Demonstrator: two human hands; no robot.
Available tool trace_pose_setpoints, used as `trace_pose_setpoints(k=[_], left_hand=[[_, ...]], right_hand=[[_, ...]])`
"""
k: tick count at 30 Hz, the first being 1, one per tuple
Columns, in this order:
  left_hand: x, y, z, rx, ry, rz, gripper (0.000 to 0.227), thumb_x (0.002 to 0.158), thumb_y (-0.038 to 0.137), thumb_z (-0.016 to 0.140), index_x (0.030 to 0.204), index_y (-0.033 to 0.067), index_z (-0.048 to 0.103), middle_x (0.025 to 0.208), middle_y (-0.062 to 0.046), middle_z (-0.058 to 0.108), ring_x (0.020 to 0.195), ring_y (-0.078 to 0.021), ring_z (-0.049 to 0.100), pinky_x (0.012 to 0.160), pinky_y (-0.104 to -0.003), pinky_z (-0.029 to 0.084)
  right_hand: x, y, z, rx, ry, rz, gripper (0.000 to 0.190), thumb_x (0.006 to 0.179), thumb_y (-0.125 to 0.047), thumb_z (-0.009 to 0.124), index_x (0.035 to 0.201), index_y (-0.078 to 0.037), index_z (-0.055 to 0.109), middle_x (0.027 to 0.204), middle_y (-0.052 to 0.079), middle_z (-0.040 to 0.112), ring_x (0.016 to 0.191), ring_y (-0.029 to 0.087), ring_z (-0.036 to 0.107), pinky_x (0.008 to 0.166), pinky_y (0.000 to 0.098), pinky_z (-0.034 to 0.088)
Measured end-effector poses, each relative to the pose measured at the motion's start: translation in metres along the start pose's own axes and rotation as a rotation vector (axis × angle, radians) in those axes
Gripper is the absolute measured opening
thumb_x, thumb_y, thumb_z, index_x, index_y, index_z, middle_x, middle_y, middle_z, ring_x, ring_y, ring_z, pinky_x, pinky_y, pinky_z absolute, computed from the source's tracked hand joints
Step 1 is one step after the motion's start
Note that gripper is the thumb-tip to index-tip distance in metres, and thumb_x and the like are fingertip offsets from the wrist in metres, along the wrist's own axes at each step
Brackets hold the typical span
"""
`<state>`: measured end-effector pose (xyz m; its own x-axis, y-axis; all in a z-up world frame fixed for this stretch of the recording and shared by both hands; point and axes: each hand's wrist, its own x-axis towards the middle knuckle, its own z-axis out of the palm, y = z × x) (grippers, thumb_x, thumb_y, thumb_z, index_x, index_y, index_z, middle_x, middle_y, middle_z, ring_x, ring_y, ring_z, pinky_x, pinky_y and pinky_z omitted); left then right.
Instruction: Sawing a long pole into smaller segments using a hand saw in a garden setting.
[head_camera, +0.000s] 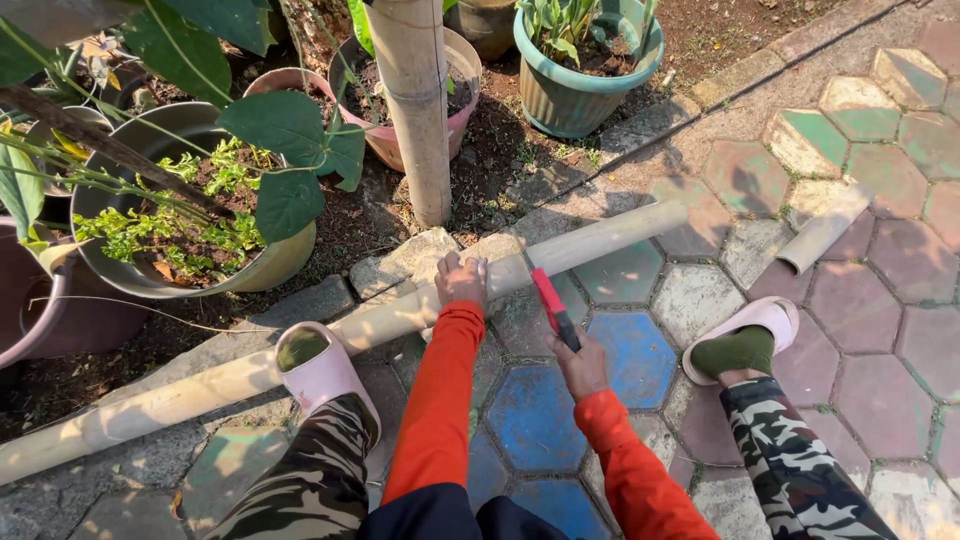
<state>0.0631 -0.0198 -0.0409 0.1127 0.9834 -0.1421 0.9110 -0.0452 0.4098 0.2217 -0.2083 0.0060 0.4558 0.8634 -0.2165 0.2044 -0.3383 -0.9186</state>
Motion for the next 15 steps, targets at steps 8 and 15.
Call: trace_pose_setpoints(k=[8, 15], left_hand=[[0.006, -0.007, 0.015, 0.097, 0.123, -0.032, 0.056, 0.098, 0.052, 0.042, 0.143, 0.0200, 0.052, 0.154, -0.011, 0.039, 0.144, -0.0300, 0.033, 0.118, -0.059, 0.018], [0.004, 0.000, -0.006, 0.201, -0.114, -0.078, 0.064, 0.102, 0.053, 0.029, 0.159, 0.0235, 0.031, 0.168, -0.011, 0.022, 0.154, -0.0272, 0.021, 0.121, -0.055, 0.011]], right_hand=[[-0.035, 0.024, -0.011, 0.224, 0.010, 0.071, 0.022, 0.090, -0.022, 0.075, 0.086, -0.004, 0.062, 0.060, -0.003, 0.049, 0.052, 0.008, 0.042, 0.047, 0.0290, 0.033], [-0.041, 0.076, -0.014, -0.175, 0.058, 0.006, 0.029, 0.085, -0.028, 0.079, 0.087, -0.001, 0.069, 0.063, 0.008, 0.053, 0.061, 0.015, 0.046, 0.056, 0.0369, 0.042]])
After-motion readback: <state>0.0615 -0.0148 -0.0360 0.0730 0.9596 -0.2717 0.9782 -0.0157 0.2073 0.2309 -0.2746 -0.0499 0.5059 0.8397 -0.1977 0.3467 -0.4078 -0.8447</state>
